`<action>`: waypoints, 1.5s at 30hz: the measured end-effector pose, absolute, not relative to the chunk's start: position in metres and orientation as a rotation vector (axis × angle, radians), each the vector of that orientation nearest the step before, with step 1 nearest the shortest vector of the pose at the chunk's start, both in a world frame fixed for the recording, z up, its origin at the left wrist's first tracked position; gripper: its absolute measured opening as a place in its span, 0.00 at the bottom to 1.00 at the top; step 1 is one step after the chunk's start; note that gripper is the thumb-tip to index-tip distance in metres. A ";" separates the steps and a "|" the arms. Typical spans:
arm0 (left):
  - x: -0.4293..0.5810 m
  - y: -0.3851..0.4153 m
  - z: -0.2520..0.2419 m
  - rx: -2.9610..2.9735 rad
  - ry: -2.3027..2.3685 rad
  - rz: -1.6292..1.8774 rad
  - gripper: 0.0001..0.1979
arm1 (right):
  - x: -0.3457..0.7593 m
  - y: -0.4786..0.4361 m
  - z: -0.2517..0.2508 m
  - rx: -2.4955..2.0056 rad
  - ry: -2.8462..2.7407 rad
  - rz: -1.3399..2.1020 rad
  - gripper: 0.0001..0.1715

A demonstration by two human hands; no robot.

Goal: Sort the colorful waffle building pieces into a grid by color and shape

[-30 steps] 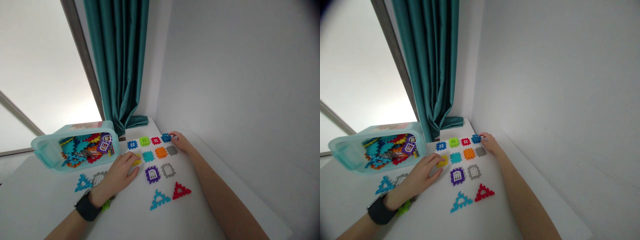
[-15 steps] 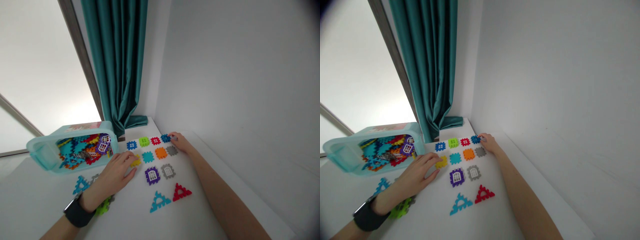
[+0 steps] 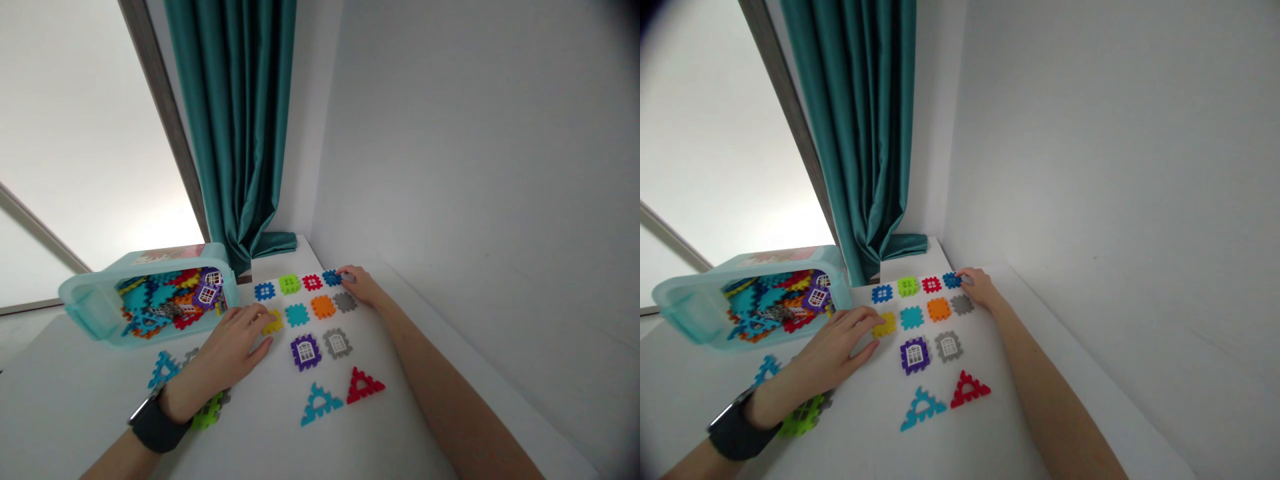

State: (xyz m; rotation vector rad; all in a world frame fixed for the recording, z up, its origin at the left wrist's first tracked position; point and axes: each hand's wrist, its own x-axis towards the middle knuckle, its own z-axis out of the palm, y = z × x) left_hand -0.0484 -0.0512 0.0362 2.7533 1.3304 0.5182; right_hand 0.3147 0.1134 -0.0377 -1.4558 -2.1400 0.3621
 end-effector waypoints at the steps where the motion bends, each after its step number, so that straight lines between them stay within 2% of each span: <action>1: -0.048 -0.051 0.036 2.753 1.330 0.518 0.12 | 0.315 0.113 -0.037 -1.457 -2.142 0.361 0.18; 31: -0.045 -0.052 0.036 2.757 1.314 0.499 0.12 | 0.314 0.104 -0.032 -1.368 -2.149 0.339 0.19; 37: -0.040 -0.059 0.045 2.787 1.296 0.444 0.11 | 0.301 0.088 -0.018 -1.349 -2.180 0.254 0.17; 45: -0.053 -0.070 0.054 2.740 1.289 0.558 0.11 | 0.246 0.042 0.008 -1.166 -2.311 0.207 0.16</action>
